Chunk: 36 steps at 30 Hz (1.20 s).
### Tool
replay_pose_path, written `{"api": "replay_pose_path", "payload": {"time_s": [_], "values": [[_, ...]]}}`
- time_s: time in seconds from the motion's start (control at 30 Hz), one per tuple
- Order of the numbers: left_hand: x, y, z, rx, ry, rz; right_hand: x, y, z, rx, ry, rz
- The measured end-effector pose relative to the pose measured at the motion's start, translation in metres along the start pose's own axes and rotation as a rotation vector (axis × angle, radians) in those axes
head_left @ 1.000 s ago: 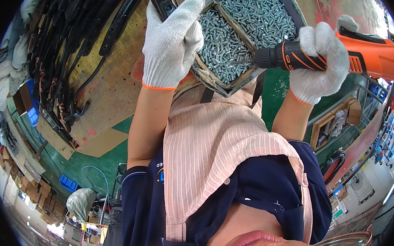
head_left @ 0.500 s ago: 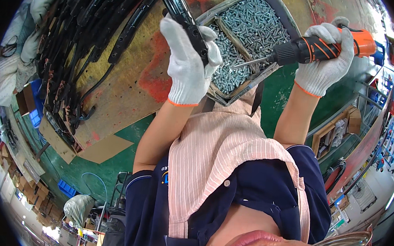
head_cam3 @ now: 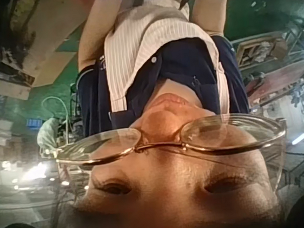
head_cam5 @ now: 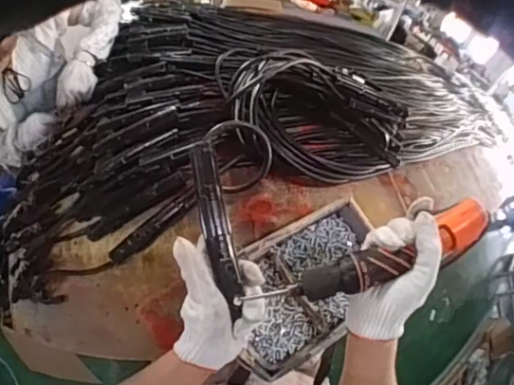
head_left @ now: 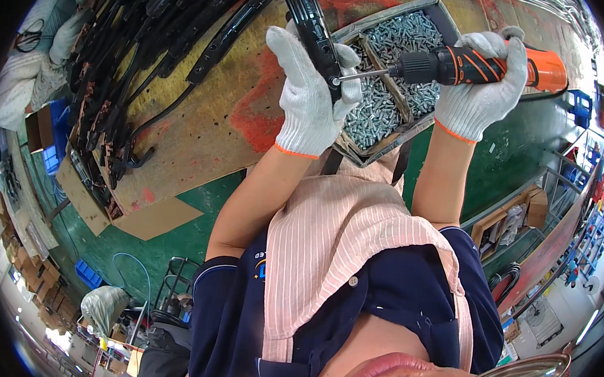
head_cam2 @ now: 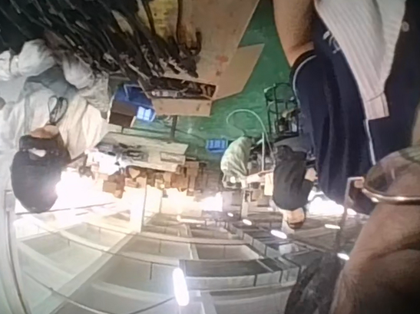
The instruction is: Secure screws into the connector heads of cables using an electric screwdriver.
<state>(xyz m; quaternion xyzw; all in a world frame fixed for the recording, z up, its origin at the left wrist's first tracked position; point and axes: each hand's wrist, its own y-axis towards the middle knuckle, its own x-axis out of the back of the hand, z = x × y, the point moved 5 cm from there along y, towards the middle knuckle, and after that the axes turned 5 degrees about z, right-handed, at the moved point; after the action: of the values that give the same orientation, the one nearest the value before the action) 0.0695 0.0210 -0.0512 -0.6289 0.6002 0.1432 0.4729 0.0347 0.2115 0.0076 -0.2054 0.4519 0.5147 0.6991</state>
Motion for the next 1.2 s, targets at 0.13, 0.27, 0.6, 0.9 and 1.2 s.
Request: {"api": "replay_pose_path", "payload": {"time_s": [0.13,0.27,0.6,0.9,1.2], "values": [[0.001,0.002,0.002,0.006,0.005,-0.036,-0.017,-0.009,0.012,0.043,-0.036,0.111],[0.005,0.004,0.007,0.019,0.058,-0.138,-0.044,-0.027,0.022,0.184,-0.183,0.320],[-0.002,0.000,0.008,0.049,0.134,-0.068,-0.099,-0.041,0.007,0.155,-0.468,0.605],[0.000,-0.002,0.002,-0.008,0.092,-0.161,-0.078,-0.026,0.000,0.062,-0.431,0.810],[-0.008,-0.001,0.003,-0.092,0.124,0.072,-0.074,-0.011,0.065,0.578,-0.885,0.298]]}}
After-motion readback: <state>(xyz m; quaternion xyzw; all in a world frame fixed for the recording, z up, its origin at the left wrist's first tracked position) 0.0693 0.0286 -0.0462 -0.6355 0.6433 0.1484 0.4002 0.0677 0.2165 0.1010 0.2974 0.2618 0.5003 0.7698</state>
